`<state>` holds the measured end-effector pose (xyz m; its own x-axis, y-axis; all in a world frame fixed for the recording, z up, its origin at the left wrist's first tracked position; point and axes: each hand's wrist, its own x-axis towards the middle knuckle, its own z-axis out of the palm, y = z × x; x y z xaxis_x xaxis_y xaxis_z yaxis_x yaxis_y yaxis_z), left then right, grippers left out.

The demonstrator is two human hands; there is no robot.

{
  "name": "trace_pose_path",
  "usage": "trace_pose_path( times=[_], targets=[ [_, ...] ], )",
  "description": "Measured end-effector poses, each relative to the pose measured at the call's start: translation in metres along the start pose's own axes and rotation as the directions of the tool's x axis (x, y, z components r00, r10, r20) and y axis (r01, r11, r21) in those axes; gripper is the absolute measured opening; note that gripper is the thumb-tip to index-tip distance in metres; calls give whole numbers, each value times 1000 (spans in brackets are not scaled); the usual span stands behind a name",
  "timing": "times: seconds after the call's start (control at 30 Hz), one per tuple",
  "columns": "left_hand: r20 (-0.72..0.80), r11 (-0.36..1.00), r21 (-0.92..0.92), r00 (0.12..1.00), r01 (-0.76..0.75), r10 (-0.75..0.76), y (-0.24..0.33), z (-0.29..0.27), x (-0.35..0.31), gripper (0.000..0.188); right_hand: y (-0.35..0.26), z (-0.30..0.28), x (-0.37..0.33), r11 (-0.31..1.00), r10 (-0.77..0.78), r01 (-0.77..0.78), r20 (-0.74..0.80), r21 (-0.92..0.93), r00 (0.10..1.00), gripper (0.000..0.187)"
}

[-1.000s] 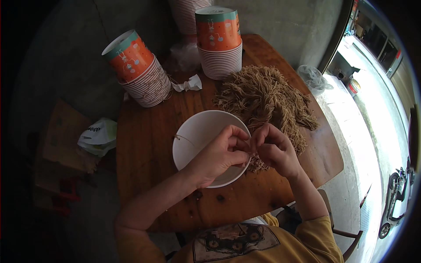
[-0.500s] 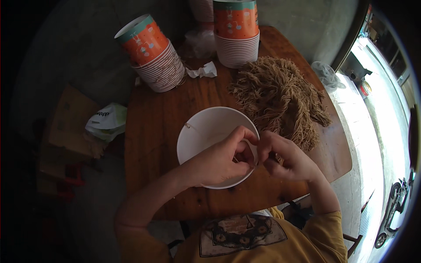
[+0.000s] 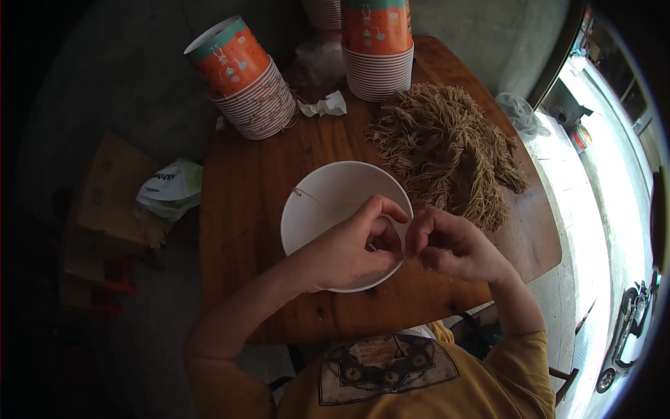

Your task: Threading strings through pre-punched holes in paper cups to attach handles for assembly.

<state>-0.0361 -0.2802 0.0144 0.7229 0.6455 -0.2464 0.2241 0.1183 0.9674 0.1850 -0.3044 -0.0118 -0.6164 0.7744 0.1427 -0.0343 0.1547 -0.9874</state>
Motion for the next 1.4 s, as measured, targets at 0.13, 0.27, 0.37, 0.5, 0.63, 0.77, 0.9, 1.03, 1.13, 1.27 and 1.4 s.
trace_pose_path(
  times=[0.13, 0.27, 0.37, 0.5, 0.63, 0.77, 0.9, 1.03, 1.13, 1.27, 1.4],
  targets=[
    [18, 999, -47, 1000, 3, -2, -2, 2, -1, 47, -9, 3, 0, 955, 222, -213, -18, 207, 975, 9],
    [34, 1000, -24, 999, -10, 11, -4, 1, -3, 46, -22, 1, 0, 823, 441, -423, 41, 379, 896, 8],
    [15, 1000, -4, 1000, -12, 12, -4, 1, -3, 46, -11, -5, -2, 622, 380, -419, 213, 661, 900, 11],
    [15, 1000, 1, 1000, -13, 13, -3, 2, -2, 45, -11, -7, -2, 671, 367, -372, 149, 641, 918, 11],
    [-48, 999, -25, 999, -25, 24, -5, 1, -2, 43, -19, 7, 1, 866, -84, -29, -200, -500, 976, 16],
    [-74, 999, -25, 997, -32, 30, 0, 2, -1, 42, -15, 20, -1, 776, -185, -67, -327, -628, 927, 22],
    [-144, 996, -25, 987, -80, 76, -5, 4, 4, 40, -14, 25, -1, 750, -146, -126, -349, -649, 926, 19],
    [-196, 987, 57, 968, -149, 158, -5, 6, 9, 39, -6, 30, 3, 734, -247, -119, -426, -669, 870, 16],
    [-219, 983, 82, 960, -161, 176, -8, 9, 11, 39, -1, 29, 4, 719, -301, -84, -419, -690, 857, 15],
    [-221, 985, 101, 963, -137, 156, -6, 10, 9, 40, 3, 29, 4, 713, -321, -57, -398, -699, 860, 14],
    [-231, 967, 183, 948, -178, 218, -10, 9, 6, 41, -1, 33, 5, 767, -273, -67, -420, -638, 865, 14]
  ],
)
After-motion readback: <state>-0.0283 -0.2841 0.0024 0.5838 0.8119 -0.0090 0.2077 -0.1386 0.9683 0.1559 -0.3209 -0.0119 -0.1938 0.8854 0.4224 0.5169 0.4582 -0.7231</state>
